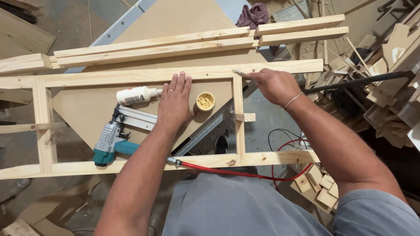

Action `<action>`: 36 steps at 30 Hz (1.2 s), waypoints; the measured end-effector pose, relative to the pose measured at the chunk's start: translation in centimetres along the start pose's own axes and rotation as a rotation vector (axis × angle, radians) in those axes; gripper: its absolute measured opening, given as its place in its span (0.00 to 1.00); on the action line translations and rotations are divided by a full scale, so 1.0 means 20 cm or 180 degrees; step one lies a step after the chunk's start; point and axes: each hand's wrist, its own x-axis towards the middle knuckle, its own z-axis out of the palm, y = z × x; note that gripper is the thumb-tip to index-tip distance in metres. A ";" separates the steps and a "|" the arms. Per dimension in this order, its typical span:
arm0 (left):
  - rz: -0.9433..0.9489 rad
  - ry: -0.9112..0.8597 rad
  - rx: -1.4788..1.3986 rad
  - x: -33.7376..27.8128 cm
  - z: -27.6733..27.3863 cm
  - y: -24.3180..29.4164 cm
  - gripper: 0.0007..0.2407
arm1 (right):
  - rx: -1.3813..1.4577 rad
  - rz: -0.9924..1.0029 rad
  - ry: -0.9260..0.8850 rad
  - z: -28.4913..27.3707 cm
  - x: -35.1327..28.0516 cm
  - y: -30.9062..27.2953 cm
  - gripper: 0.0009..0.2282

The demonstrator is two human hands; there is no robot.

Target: Assembling a wooden frame using glue and a pneumatic nail gun

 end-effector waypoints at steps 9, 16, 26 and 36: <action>0.0018 0.0038 -0.0044 0.00 0.00 0.00 0.49 | 0.0320 0.0133 -0.0002 0.08 -0.08 0.03 0.15; 0.0013 0.0049 -0.0035 0.01 0.03 0.00 0.49 | 0.0534 0.0383 0.0156 0.14 -0.07 0.08 0.15; 0.0024 -0.0043 0.0069 0.02 -0.01 0.00 0.49 | 0.3421 0.1732 0.0571 -0.13 -0.10 -0.02 0.17; 0.0055 0.0219 -0.0262 0.00 -0.01 -0.08 0.40 | 0.4864 0.1969 0.1686 0.06 -0.57 -0.13 0.19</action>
